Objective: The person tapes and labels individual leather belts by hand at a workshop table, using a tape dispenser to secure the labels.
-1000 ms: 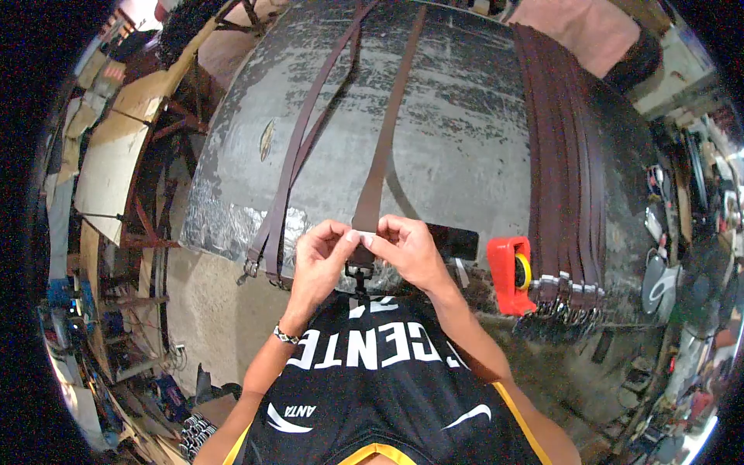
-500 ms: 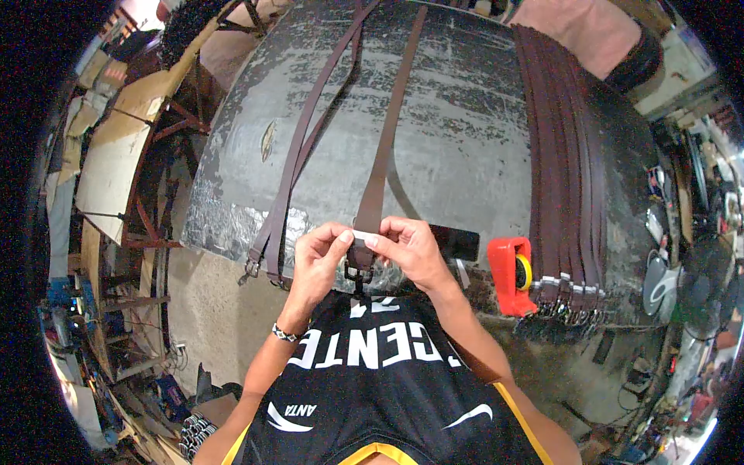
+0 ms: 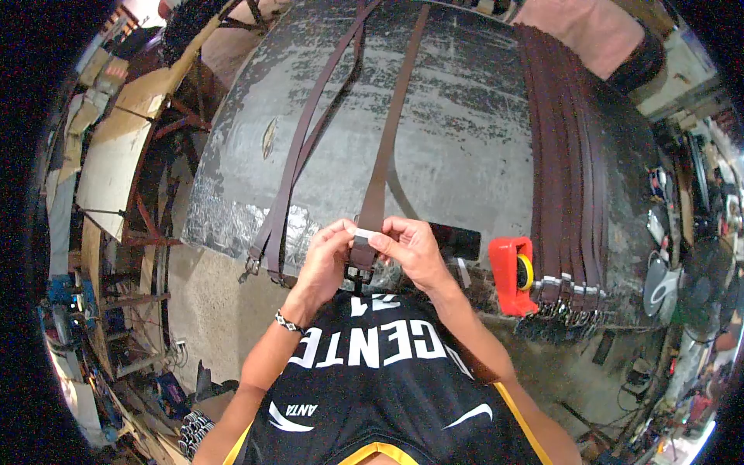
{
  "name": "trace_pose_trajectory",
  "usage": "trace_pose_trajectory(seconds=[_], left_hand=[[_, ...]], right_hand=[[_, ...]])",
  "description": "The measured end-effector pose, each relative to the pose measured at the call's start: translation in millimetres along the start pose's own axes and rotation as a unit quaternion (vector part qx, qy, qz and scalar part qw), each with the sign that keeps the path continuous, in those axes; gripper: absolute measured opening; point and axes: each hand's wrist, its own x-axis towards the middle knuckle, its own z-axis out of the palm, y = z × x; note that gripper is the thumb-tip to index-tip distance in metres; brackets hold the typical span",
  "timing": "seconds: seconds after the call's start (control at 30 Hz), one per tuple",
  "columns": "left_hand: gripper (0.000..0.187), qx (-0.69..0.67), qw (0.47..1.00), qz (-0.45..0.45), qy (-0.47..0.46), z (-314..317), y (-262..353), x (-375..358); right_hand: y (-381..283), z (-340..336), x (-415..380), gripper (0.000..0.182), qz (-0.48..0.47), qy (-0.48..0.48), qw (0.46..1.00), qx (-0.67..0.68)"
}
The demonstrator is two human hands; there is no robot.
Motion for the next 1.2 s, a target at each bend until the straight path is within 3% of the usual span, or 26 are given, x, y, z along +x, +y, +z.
trace_pose_trajectory(seconds=[0.2,0.4,0.43,0.53,0.57,0.67,0.8,0.93,1.1,1.2], left_hand=[[0.01,0.008,0.998,-0.052,-0.024,-11,-5,9],[0.012,0.128,0.987,-0.075,-0.062,-11,7,18],[0.021,0.161,0.975,-0.11,-0.112,-24,3,28],[0.034,0.033,0.955,-0.18,-0.235,-26,3,23],[0.052,0.002,0.956,-0.175,-0.236,-44,-19,28],[0.053,-0.031,0.942,-0.189,-0.277,-28,2,14],[0.042,-0.022,0.97,-0.169,-0.171,-29,17,-1],[0.032,0.093,0.985,-0.141,-0.035,-24,29,-31],[0.015,0.083,0.992,-0.047,0.082,-10,44,-62],[0.014,0.088,0.992,0.024,0.09,-4,49,-69]], right_hand=[[0,0,-2,0.014,-0.002,0.006,1.0,0.022],[9,-8,-2,0.013,-0.014,0.013,0.999,0.048],[9,-8,0,0.013,-0.016,0.011,0.998,0.059],[2,-9,-1,0.013,0.032,-0.038,0.991,0.124],[0,-9,-2,0.014,0.056,-0.062,0.985,0.151],[2,-4,-2,0.014,0.063,-0.066,0.975,0.204],[7,1,-2,0.016,0.032,-0.006,0.996,0.088],[8,1,-3,0.021,0.055,0.017,0.997,-0.044],[-20,20,-9,0.023,0.088,-0.056,0.984,-0.148],[-30,31,-10,0.026,0.082,-0.088,0.984,-0.134]])
